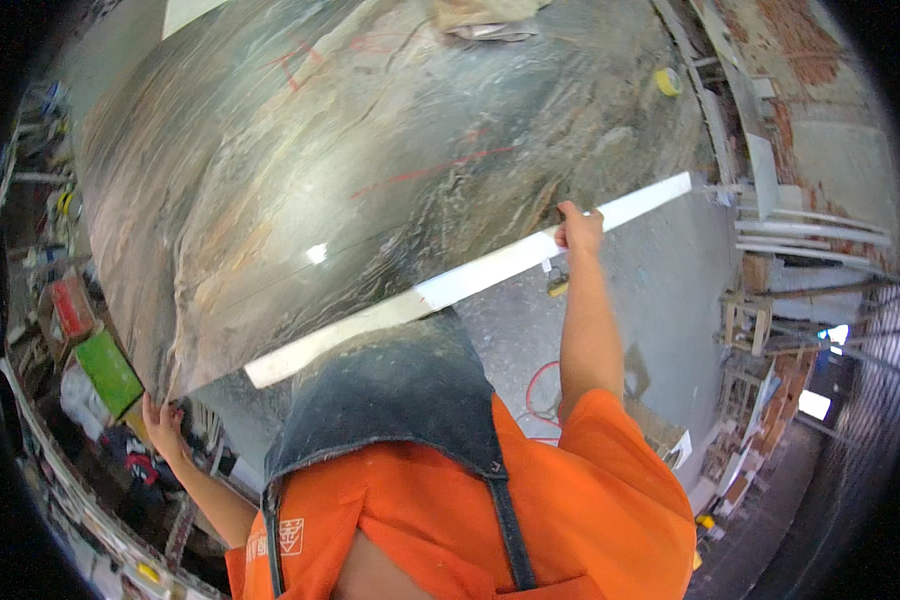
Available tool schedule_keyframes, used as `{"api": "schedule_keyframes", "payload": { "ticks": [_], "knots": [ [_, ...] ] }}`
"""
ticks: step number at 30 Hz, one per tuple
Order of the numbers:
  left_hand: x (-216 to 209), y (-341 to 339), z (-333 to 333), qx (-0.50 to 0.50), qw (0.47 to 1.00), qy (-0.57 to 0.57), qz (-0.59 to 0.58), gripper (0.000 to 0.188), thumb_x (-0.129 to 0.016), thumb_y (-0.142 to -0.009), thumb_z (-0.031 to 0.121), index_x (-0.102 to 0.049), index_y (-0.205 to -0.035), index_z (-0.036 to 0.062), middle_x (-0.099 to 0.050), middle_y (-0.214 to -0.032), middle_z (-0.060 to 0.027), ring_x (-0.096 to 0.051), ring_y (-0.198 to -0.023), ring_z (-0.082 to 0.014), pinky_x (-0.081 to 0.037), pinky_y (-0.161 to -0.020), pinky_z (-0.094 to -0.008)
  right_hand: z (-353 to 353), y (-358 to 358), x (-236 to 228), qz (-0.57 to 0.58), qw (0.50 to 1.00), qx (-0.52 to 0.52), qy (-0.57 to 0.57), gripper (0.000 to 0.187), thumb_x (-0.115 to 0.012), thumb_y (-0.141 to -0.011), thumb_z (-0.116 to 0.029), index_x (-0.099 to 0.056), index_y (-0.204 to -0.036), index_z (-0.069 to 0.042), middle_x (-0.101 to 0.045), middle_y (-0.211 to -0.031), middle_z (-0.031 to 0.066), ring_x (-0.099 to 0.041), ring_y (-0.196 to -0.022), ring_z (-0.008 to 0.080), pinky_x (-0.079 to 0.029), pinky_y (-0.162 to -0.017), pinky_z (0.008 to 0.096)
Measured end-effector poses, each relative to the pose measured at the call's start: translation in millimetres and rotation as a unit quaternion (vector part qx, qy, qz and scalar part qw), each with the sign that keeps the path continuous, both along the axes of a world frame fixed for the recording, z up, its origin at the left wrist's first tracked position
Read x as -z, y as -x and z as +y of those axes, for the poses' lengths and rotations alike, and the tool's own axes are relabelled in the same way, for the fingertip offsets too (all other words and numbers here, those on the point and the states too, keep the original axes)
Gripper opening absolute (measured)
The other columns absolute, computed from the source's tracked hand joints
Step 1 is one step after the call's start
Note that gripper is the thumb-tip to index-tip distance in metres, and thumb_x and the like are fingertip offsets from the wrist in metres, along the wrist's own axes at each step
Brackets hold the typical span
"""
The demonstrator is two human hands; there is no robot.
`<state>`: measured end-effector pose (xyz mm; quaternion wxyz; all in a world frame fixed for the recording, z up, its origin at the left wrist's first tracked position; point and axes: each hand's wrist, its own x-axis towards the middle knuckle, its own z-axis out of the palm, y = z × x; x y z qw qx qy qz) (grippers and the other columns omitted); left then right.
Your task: The person measures and marks a large stone slab with a straight edge and tape, then uses an angle grinder to cut along the marked line. The person also handles a long metal strip and a cloth during the process.
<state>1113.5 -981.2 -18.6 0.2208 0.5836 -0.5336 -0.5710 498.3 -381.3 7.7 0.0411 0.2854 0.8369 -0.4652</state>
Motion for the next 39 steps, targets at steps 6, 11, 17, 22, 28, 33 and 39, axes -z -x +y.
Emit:
{"api": "schedule_keyframes", "payload": {
  "ticks": [6,11,17,22,28,33,39],
  "knots": [
    [2,1,-5,0.008,0.99,0.052,-0.128,0.061,-0.064,-0.101,0.015,-0.043,-0.158,0.0145,-0.046,-0.153,-0.0146,-0.054,-0.127,-0.0275,-0.049,-0.099,-0.0401,25,-3,-16,-0.036,0.998,0.04,0.035,0.094,-0.073,-0.083,-0.016,-0.02,-0.155,0.013,-0.058,-0.073,0.0135,-0.056,-0.046,0.0186,-0.044,-0.039,0.0329],
    [-10,48,20,0.118,0.854,0.311,-0.4,0.058,-0.061,-0.101,0.02,-0.045,-0.153,0.002,-0.049,-0.152,-0.0242,-0.053,-0.133,-0.0391,-0.049,-0.103,-0.0446,91,18,-27,-0.033,0.997,0.062,-0.014,0.06,-0.075,-0.082,-0.021,-0.05,-0.129,0.007,-0.062,-0.078,0.0119,-0.06,-0.053,0.0174,-0.05,-0.044,0.0317],
    [-21,202,158,0.228,0.838,0.414,-0.274,0.055,-0.06,-0.101,0.014,-0.045,-0.151,-0.0024,-0.047,-0.153,-0.0245,-0.046,-0.141,-0.0406,-0.036,-0.118,-0.0472,197,112,-15,0.012,0.997,0.08,-0.02,0.062,-0.076,-0.081,-0.024,-0.051,-0.128,0.007,-0.063,-0.085,0.0125,-0.059,-0.052,0.0151,-0.049,-0.043,0.0316],
    [-24,328,326,0.333,0.778,0.472,-0.246,0.055,-0.059,-0.104,0.017,-0.042,-0.153,-0.0009,-0.039,-0.16,-0.0233,-0.034,-0.149,-0.0433,-0.029,-0.121,-0.0537,300,223,-1,0.061,0.985,0.031,-0.161,0.088,-0.077,-0.074,-0.032,-0.046,-0.142,0.014,-0.067,-0.115,0.0272,-0.07,-0.096,0.0363,-0.057,-0.081,0.0437],
    [-29,383,428,0.374,0.748,0.456,-0.304,0.059,-0.056,-0.105,0.029,-0.042,-0.152,-0.0035,-0.037,-0.16,-0.0264,-0.031,-0.149,-0.0471,-0.026,-0.122,-0.057,367,293,16,0.059,0.965,0.081,-0.24,0.092,-0.079,-0.069,-0.039,-0.052,-0.14,0.013,-0.058,-0.139,0.033,-0.056,-0.132,0.0418,-0.045,-0.111,0.0427],
    [-24,389,442,0.36,0.736,0.44,-0.367,0.067,-0.052,-0.106,0.04,-0.041,-0.15,-0.0084,-0.037,-0.16,-0.0276,-0.03,-0.149,-0.047,-0.025,-0.122,-0.0568,397,332,47,0.091,0.958,0.129,-0.241,0.079,-0.081,-0.07,-0.037,-0.061,-0.126,0.015,-0.067,-0.127,0.0297,-0.065,-0.118,0.0402,-0.05,-0.101,0.0427],
    [-16,390,442,0.356,0.723,0.457,-0.378,0.066,-0.049,-0.107,0.038,-0.038,-0.153,-0.0073,-0.034,-0.162,-0.0268,-0.028,-0.151,-0.0457,-0.027,-0.122,-0.0555,422,368,66,0.1,0.986,0.126,0.039,0.043,-0.081,-0.072,-0.027,-0.073,-0.087,0.012,-0.073,-0.085,0.0163,-0.067,-0.072,0.0271,-0.05,-0.068,0.0415]
  ]
}}
